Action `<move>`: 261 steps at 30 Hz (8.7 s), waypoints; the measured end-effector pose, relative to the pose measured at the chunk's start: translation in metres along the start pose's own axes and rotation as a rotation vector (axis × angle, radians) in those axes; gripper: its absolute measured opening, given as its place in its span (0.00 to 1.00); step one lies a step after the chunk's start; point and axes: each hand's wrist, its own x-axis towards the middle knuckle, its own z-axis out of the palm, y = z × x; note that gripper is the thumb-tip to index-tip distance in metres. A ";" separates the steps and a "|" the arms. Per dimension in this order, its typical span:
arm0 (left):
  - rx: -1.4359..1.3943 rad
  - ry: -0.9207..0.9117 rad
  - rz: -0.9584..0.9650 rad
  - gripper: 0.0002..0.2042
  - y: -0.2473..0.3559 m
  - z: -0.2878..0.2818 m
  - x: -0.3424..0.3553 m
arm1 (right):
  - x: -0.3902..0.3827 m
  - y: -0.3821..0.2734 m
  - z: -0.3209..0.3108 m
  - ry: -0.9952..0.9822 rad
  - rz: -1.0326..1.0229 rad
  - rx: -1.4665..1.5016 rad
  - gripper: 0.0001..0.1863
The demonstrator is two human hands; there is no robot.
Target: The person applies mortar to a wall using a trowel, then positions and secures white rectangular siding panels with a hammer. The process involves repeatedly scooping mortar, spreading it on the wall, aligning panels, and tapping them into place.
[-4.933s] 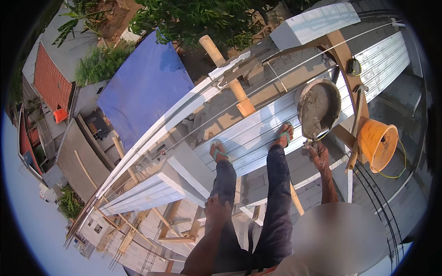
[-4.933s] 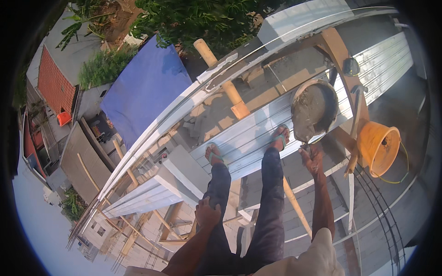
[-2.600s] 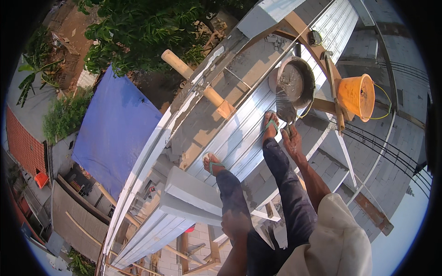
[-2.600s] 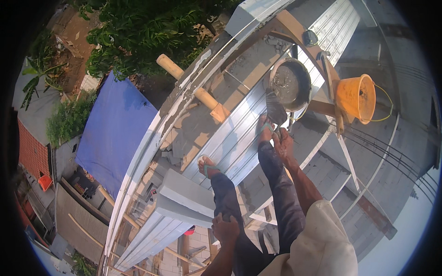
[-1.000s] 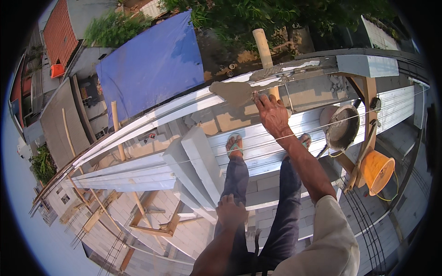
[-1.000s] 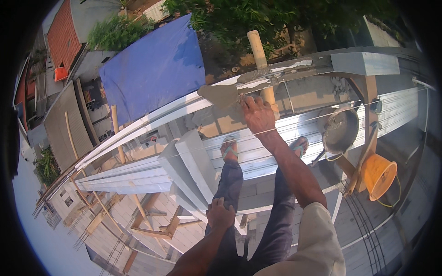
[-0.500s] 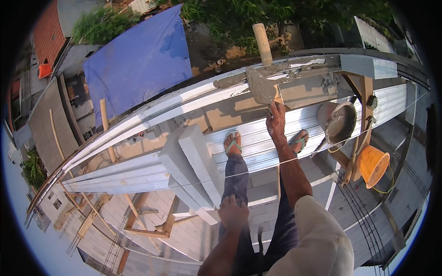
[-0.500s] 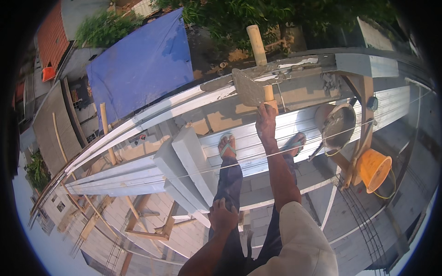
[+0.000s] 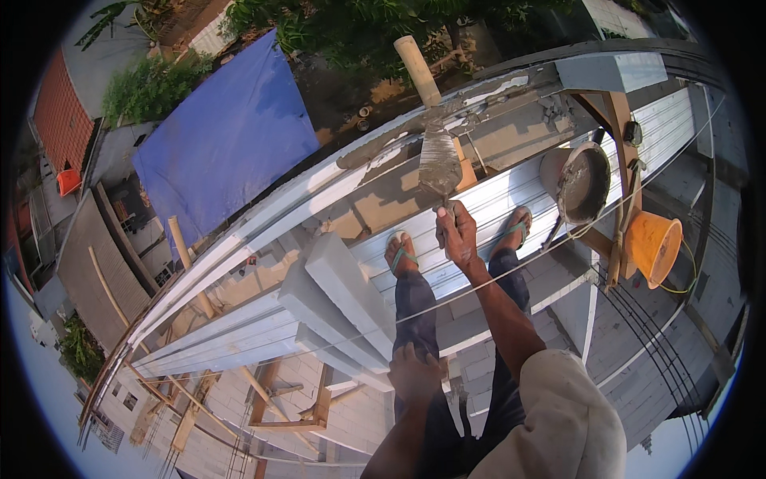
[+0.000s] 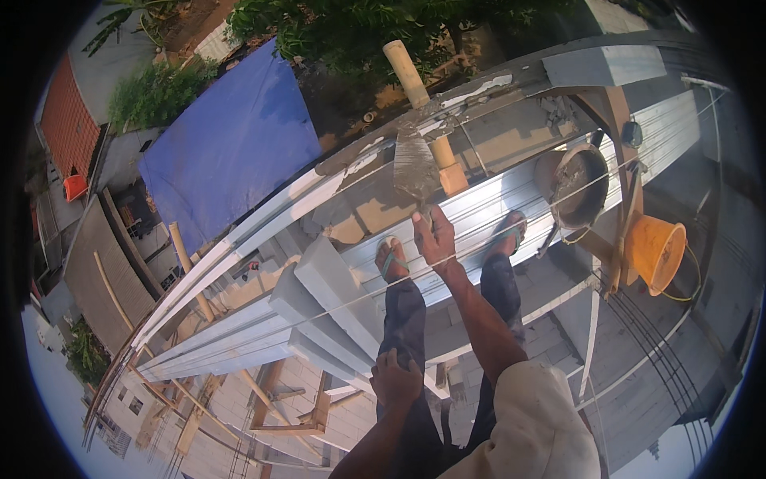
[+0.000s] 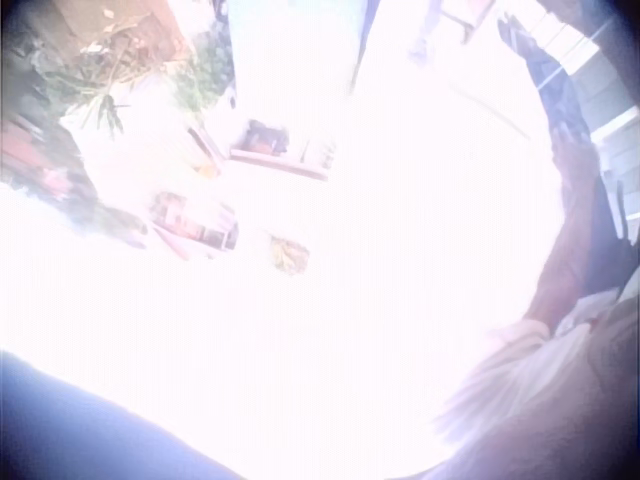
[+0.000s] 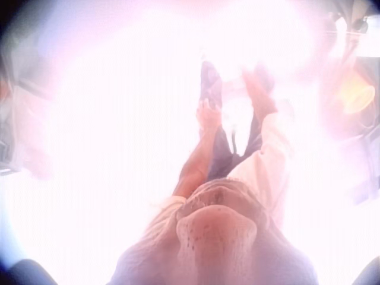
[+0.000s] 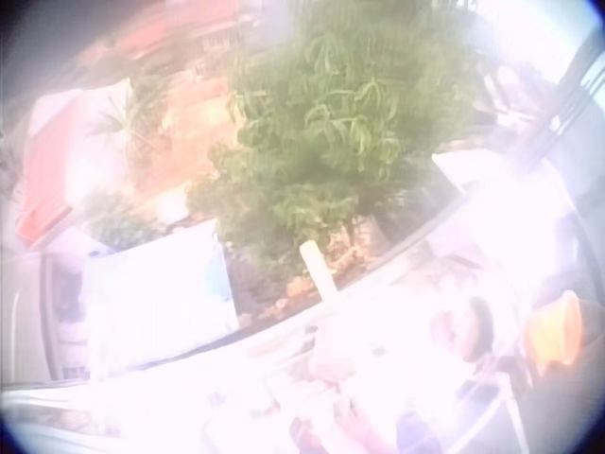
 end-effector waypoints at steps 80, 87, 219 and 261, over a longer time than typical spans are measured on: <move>0.202 0.026 -0.007 0.29 0.049 0.016 -0.004 | 0.122 -0.144 -0.124 -0.168 -0.954 -1.437 0.15; 0.238 0.010 -0.034 0.29 0.059 0.010 -0.005 | 0.047 -0.127 -0.176 0.030 -0.430 -0.947 0.12; -0.489 0.489 -0.138 0.42 -0.169 0.167 0.229 | -0.200 -0.163 -0.179 -0.526 0.233 -1.622 0.35; 0.465 0.379 0.664 0.37 0.341 -0.281 0.091 | -0.246 -0.127 -0.253 -0.180 0.482 -1.175 0.32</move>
